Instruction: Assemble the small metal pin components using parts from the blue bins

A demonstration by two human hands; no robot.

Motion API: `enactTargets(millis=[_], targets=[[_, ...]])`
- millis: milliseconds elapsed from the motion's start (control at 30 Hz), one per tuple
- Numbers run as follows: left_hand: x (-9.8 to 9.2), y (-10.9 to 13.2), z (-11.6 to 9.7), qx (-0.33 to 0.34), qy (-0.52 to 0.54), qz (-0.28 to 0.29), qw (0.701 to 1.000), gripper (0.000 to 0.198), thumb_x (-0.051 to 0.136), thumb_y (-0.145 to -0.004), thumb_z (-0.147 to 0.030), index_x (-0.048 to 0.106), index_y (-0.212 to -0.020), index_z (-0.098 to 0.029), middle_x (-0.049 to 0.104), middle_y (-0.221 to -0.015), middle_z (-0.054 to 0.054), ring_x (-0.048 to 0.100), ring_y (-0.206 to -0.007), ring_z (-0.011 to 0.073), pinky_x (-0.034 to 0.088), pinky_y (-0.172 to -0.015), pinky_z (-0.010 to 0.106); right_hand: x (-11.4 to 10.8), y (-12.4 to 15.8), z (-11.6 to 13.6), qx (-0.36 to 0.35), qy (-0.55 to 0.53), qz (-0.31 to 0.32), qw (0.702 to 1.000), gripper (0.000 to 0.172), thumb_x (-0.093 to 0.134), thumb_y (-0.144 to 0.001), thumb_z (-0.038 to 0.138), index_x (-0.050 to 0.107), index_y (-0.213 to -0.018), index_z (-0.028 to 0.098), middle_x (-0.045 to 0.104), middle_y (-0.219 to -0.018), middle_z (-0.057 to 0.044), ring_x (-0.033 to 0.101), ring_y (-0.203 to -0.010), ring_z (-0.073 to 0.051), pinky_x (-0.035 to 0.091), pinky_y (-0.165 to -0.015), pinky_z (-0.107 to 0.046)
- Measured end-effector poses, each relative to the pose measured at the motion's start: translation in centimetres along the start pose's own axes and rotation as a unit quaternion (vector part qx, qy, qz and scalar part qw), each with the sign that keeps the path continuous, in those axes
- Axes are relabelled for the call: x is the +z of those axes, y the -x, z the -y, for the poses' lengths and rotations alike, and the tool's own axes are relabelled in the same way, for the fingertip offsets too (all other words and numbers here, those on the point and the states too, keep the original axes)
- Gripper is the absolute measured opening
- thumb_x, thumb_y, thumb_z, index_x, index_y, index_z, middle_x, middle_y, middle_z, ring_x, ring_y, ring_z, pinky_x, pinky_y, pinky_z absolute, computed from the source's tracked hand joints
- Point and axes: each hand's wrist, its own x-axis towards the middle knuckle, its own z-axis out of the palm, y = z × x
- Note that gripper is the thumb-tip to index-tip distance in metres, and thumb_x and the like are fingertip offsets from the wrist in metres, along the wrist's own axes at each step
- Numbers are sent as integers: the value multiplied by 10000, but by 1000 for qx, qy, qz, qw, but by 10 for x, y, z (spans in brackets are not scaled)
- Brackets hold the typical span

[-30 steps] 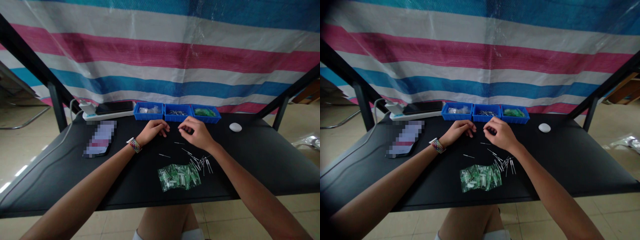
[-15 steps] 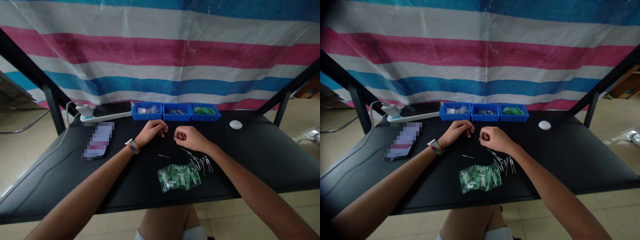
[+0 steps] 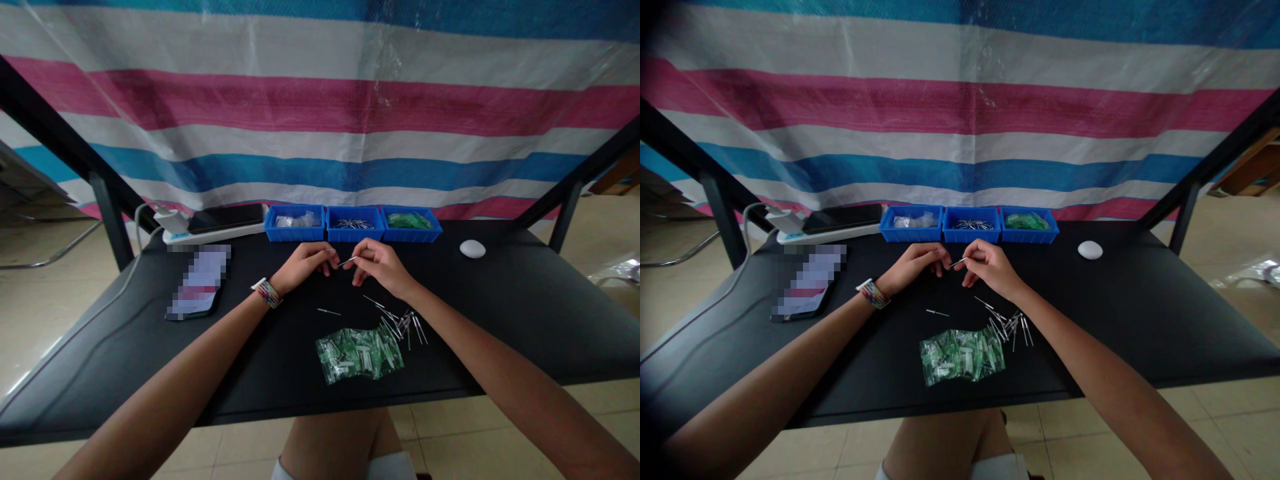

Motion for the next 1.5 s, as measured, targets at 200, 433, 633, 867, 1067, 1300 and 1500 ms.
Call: enactTargets(millis=[200,433,633,867,1067,1300,1500], targets=[[-2,-2,4,14,-5,27,1000,352,641,-966,-462,720,-890,-127,739,-843,73,654,-673,131,508,-649,250,4,-4,-8,-28,24,-23,999,344,803,-862,485,633,-977,208,764,-884,-17,703,-536,-132,576,-495,-247],[-1,-2,3,11,4,7,1000,229,675,-924,-354,705,-886,-130,715,-814,43,648,-661,119,513,-642,241,4,-6,-11,-38,34,-63,997,328,807,-849,472,676,-993,208,732,-868,-11,668,-518,-118,565,-480,-248],[0,-1,2,16,14,-18,1000,182,752,-854,-297,676,-877,-134,675,-835,16,645,-663,105,513,-635,231,2,-6,-4,14,28,-56,998,363,740,-884,544,640,-917,197,729,-872,-27,694,-558,-134,587,-519,-264],[1,-1,1,4,3,-24,1000,263,807,-843,-347,658,-878,-134,664,-783,6,633,-646,100,488,-630,225,3,-9,-7,28,37,-36,998,419,743,-877,588,642,-815,186,698,-754,-18,678,-561,-131,566,-522,-247],[1,0,0,2,26,-34,999,254,760,-877,-362,625,-904,-149,663,-796,5,644,-636,106,485,-602,224,3,-8,-8,4,37,-48,998,394,787,-848,553,645,-856,186,714,-804,-16,670,-543,-119,564,-514,-247],[-1,-3,5,-19,26,-33,999,328,609,-983,-463,645,-898,-148,684,-789,31,653,-631,119,478,-589,230,6,-9,-7,-12,27,-79,996,401,873,-784,498,625,-880,198,652,-784,29,657,-516,-114,558,-487,-249],[-7,-3,2,-24,27,8,999,286,693,-937,-419,667,-891,-138,714,-811,41,649,-653,110,488,-626,224,6,-8,-8,-27,39,-88,995,378,862,-803,485,637,-892,195,655,-834,13,652,-514,-108,560,-484,-252]])
